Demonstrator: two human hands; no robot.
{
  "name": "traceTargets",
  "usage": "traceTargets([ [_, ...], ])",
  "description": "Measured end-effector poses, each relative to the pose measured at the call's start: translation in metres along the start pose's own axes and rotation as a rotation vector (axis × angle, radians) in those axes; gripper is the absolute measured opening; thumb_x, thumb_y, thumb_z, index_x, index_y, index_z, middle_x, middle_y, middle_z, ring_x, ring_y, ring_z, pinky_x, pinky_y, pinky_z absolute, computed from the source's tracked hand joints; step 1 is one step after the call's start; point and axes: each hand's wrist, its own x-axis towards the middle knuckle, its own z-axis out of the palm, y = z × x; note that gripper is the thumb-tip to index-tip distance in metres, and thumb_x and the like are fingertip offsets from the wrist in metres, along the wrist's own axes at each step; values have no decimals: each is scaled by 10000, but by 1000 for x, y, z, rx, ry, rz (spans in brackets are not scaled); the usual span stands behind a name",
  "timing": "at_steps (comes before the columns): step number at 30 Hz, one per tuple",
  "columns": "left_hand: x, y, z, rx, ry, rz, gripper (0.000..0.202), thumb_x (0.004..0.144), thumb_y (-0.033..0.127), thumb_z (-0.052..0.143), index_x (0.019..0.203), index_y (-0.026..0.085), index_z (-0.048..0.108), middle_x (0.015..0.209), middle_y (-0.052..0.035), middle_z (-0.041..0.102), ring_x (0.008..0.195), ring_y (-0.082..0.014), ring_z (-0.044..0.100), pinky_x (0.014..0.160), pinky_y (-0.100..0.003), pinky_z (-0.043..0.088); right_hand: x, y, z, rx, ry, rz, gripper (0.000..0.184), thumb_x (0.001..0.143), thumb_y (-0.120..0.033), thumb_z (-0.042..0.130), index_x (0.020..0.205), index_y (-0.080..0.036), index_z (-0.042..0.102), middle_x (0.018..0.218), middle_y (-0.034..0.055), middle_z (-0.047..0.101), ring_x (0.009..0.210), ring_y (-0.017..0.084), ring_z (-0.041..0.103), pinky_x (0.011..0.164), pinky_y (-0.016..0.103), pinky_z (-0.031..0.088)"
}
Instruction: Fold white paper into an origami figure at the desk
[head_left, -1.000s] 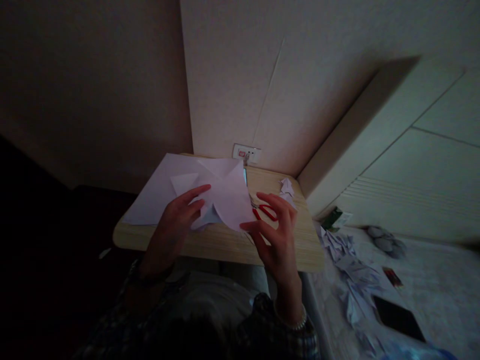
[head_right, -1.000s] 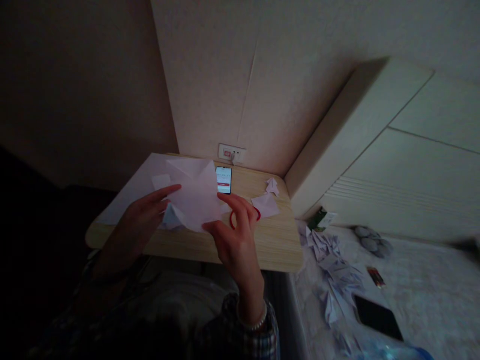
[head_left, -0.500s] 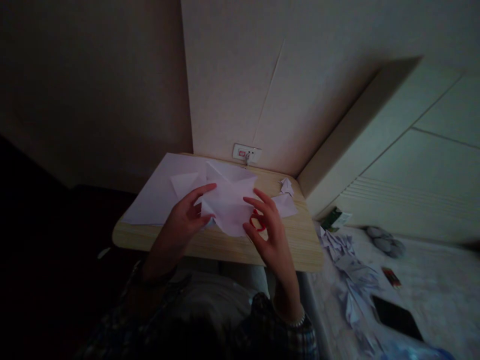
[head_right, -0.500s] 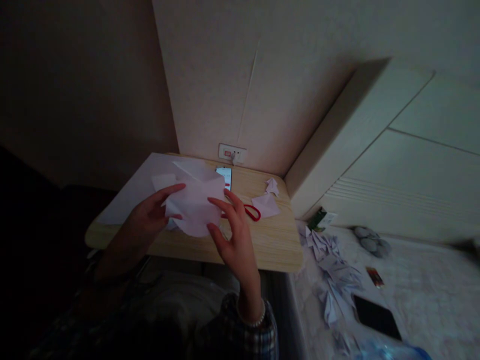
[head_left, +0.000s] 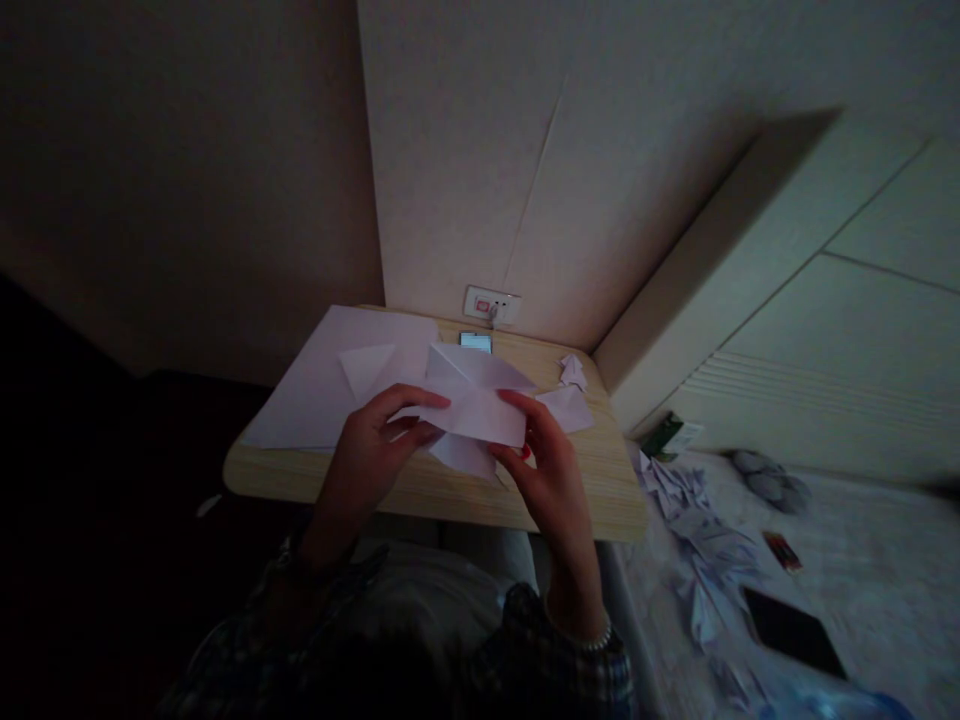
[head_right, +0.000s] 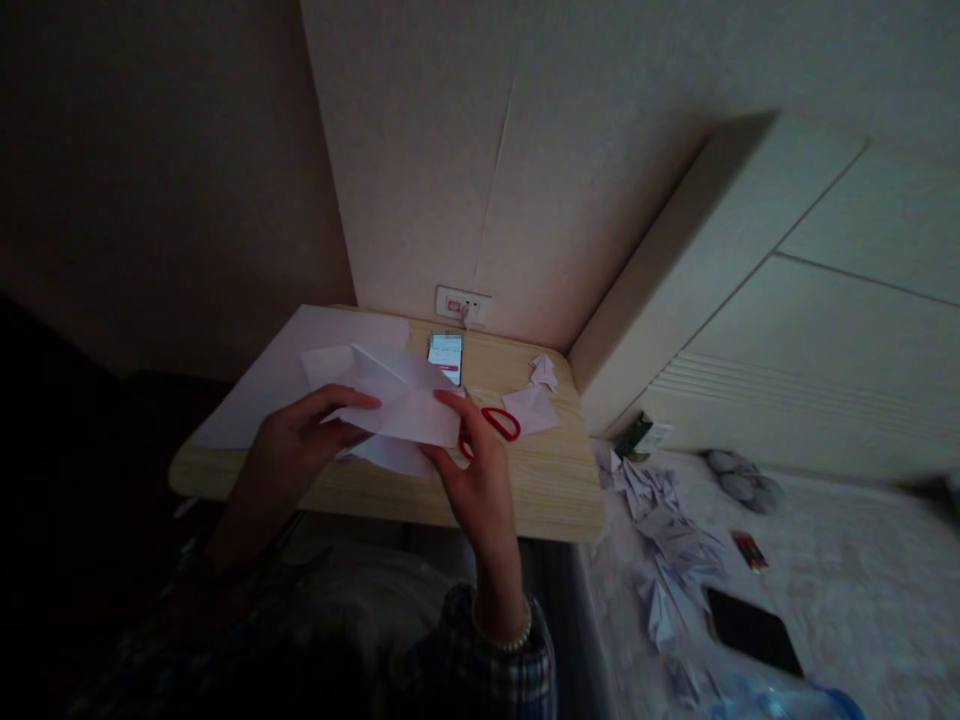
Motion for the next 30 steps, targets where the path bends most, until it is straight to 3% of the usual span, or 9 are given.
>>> traceTargets([
  [4,1,-1,0,223,103,209,62,721,247,715,738,257,774,933,-22,610,984,-233,620,984,-406,488,2,1,0,-130,26,-100,219,831,-206,653,1028,-259,731,1020,44,723,948,226,643,802,348,528],
  [7,1,0,-1,314,171,285,58,745,282,740,697,259,765,1058,-47,622,1118,-271,565,1056,-432,427,3,2,1,-215,117,-204,123,863,-221,655,888,-262,768,974,54,669,958,227,622,867,388,512],
  [11,0,3,-1,307,124,344,81,779,280,727,706,244,729,1173,-57,670,1203,-284,552,1075,-432,398,1,1,0,-276,252,-289,73,848,-241,702,795,-253,751,1181,78,614,1128,264,566,953,445,485],
  [14,0,6,-1,358,62,357,91,793,273,707,709,237,707,1147,-57,724,1138,-289,608,1055,-458,389,0,-2,-2,-228,249,-304,87,862,-235,687,791,-248,736,1109,65,674,1077,252,603,921,427,492],
  [17,0,8,-1,411,-54,311,70,783,304,715,805,239,730,1093,-55,762,1094,-310,637,1056,-503,357,-1,-3,-3,-134,212,-246,95,874,-227,661,811,-244,730,861,20,728,854,208,651,793,364,499],
  [20,0,7,-2,427,-135,197,254,735,362,746,949,225,741,1046,-73,771,1110,-338,619,1058,-519,368,-1,-3,-3,-73,215,-192,75,853,-245,675,803,-234,729,789,4,737,792,197,656,742,334,484],
  [24,0,4,-2,380,-145,98,245,688,367,758,866,209,702,940,-79,753,1077,-341,619,1036,-505,428,-3,-4,-4,-30,220,-126,102,831,-305,694,781,-226,733,765,6,735,739,192,647,654,304,464],
  [30,-6,8,5,-47,-268,-168,293,623,322,819,838,212,654,839,-41,761,798,-266,714,720,-346,580,-7,-11,-1,81,237,24,214,815,-402,691,727,-207,689,636,-14,620,578,152,552,489,257,393],
])
